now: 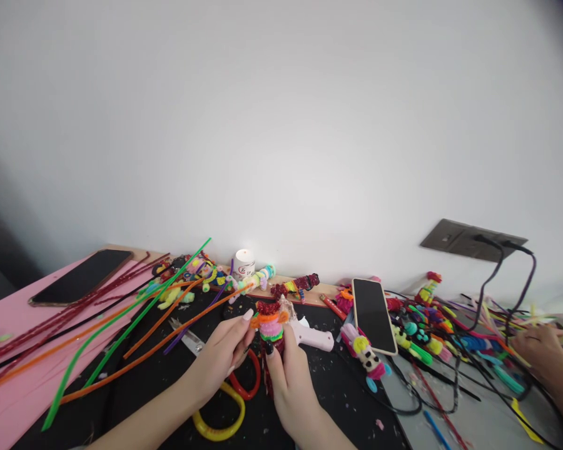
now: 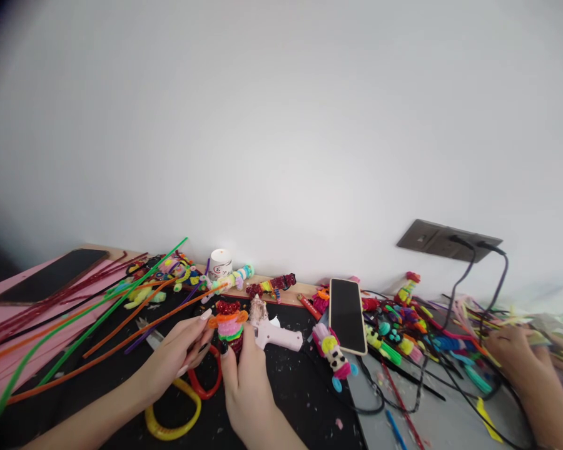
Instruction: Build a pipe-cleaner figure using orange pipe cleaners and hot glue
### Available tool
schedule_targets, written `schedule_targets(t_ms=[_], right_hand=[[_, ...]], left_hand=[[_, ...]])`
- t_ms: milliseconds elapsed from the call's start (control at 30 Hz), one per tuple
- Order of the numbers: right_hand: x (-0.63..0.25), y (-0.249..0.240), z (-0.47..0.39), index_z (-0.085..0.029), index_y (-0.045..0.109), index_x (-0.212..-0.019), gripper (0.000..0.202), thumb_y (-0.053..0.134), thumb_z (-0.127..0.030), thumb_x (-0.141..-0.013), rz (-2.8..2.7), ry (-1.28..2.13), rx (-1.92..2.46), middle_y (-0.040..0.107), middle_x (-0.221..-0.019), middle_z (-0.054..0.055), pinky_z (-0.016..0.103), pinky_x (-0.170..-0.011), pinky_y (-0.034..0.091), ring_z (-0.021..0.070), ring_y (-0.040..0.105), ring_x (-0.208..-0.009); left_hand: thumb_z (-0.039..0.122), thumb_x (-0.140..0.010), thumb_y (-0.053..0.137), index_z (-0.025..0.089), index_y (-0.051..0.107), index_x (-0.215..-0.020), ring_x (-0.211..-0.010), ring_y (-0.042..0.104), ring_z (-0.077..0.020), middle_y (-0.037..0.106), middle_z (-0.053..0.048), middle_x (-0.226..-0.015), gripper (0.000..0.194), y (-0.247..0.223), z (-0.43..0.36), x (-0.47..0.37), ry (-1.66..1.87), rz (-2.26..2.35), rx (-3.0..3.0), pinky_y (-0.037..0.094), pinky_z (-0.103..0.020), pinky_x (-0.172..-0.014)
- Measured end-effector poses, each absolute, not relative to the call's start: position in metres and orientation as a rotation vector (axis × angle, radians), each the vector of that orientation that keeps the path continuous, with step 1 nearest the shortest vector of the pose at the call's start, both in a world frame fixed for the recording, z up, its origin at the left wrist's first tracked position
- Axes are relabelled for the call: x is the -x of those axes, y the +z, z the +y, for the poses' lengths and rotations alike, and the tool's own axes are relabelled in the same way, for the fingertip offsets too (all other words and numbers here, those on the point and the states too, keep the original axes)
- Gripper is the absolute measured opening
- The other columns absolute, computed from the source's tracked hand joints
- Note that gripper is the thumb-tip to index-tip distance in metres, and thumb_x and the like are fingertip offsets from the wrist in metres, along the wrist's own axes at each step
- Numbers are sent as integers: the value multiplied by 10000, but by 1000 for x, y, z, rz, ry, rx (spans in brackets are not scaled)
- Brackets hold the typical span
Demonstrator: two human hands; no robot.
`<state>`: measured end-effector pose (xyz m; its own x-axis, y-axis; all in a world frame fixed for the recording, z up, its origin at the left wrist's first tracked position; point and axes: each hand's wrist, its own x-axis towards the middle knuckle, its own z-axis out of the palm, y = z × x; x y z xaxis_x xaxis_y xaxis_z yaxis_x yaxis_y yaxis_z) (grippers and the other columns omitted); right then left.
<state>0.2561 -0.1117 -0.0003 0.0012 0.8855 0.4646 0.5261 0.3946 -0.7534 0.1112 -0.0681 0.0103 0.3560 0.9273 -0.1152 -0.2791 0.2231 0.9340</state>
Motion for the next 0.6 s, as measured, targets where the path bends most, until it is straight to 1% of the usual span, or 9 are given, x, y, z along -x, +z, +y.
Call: schedule_targets(t_ms=[67, 167, 233, 367, 467, 600], right_hand=[[-256, 2, -112, -144, 481, -1250, 344, 425, -176, -912, -1703, 512, 1277, 634, -1112, 145, 393, -848, 523, 246, 626, -981], [-255, 5, -112, -147, 515, -1172, 282, 415, -155, -909, -1713, 569, 1249, 653, -1019, 127, 350, -791, 538, 225, 642, -890], [-254, 6, -112, -142, 520, -1169, 283, 422, -145, -904, -1714, 558, 1229, 656, -1006, 130, 338, -783, 538, 223, 645, -875], [-254, 6, -112, -116, 505, -1214, 329, 431, -131, -893, -1724, 500, 1225, 654, -1046, 155, 355, -803, 538, 235, 650, -913], [-254, 7, -112, -125, 494, -1228, 341, 426, -128, -894, -1735, 513, 1224, 640, -1097, 156, 376, -845, 530, 238, 637, -972], [-254, 9, -112, -134, 467, -1259, 367, 422, -124, -895, -1737, 575, 1242, 630, -1117, 149, 385, -907, 505, 237, 621, -1023]], left_hand=[[619, -757, 566, 192, 425, -544, -335, 170, -37, 265, 114, -361, 498, 10, -68, -112, 976, 787, -962, 129, -199, -373], [579, -772, 573, 198, 409, -547, -327, 166, -36, 263, 116, -356, 471, 13, -68, -114, 983, 748, -932, 142, -196, -365], [557, -776, 580, 201, 401, -552, -324, 163, -35, 262, 117, -359, 458, 16, -68, -116, 983, 722, -925, 144, -195, -360], [546, -780, 584, 205, 383, -571, -325, 158, -33, 278, 118, -371, 448, 19, -68, -116, 970, 686, -942, 145, -194, -358], [542, -800, 563, 207, 378, -595, -327, 147, -33, 282, 122, -373, 435, 19, -69, -116, 963, 665, -956, 147, -195, -364], [538, -819, 536, 211, 374, -610, -326, 135, -37, 275, 126, -364, 421, 19, -70, -116, 958, 661, -984, 146, -200, -367]])
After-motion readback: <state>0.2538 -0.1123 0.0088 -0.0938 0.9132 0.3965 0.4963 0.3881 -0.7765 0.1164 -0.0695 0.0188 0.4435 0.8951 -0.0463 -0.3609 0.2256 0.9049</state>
